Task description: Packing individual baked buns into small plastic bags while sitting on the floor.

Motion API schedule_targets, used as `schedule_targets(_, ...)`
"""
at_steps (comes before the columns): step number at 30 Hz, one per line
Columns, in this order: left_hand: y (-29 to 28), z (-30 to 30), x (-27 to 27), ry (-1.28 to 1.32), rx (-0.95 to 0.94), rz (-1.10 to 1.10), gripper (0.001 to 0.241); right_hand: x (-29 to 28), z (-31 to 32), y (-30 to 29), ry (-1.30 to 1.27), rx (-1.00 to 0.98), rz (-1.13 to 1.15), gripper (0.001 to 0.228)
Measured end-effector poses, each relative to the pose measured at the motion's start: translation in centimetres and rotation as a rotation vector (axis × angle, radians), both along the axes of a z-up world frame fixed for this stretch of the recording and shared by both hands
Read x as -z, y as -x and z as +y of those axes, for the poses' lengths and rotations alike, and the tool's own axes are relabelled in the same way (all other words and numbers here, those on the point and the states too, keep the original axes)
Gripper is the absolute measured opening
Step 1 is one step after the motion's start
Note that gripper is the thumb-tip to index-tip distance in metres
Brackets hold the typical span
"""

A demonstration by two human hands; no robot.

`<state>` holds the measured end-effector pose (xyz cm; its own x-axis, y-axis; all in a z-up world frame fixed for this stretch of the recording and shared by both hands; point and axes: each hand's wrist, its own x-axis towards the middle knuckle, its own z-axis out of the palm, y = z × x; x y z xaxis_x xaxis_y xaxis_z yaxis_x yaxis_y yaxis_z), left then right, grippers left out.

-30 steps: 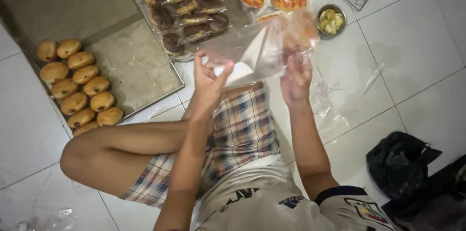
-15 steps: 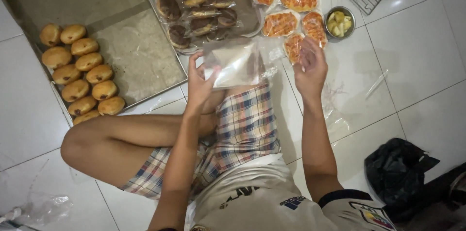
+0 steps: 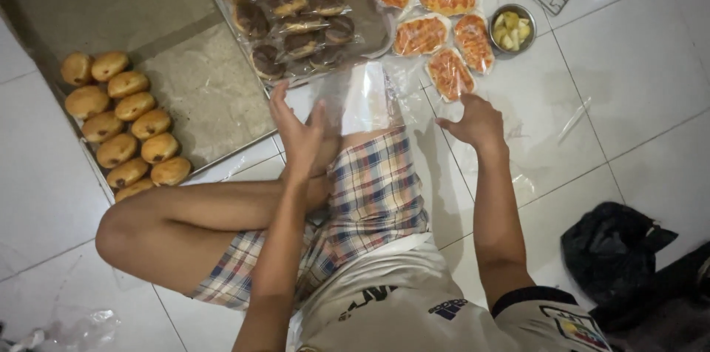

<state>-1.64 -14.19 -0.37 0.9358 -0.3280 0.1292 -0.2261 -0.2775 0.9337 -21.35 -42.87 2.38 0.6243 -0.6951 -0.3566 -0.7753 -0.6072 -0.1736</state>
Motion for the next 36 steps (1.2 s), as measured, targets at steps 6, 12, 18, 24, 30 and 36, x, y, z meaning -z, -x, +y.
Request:
schedule_targets(6, 2.1, -3.9, -0.5, -0.018, 0.207, -0.257, 0.028, -1.0, 2.4, -0.4, 0.317, 0.127, -0.738, 0.051)
schedule_targets(12, 2.6, -5.0, -1.7, -0.125, 0.356, -0.182, 0.034, -0.1, 2.4, -4.3, -0.15, -0.297, -0.901, 0.017)
schedule_targets(18, 2.4, -4.2, -2.4, -0.147, 0.364, -0.153, 0.032, -1.5, 2.2, -7.3, -0.129, -0.419, -0.73, 0.021)
schedule_targets(24, 2.8, -4.0, -3.5, -0.043, 0.373, -0.188, 0.028, 0.4, 2.4, -8.7, -0.497, -0.292, -0.772, 0.023)
schedule_targets(30, 2.3, -3.8, -3.0, -0.026, 0.387, -0.185, 0.031, 0.7, 3.3, -9.8, -0.577, -0.185, -0.748, 0.028)
schedule_targets(36, 1.9, -3.7, -4.5, -0.089, 0.438, -0.172, 0.034, -0.7, 3.5, -9.3, -0.726, -0.144, -0.738, 0.034)
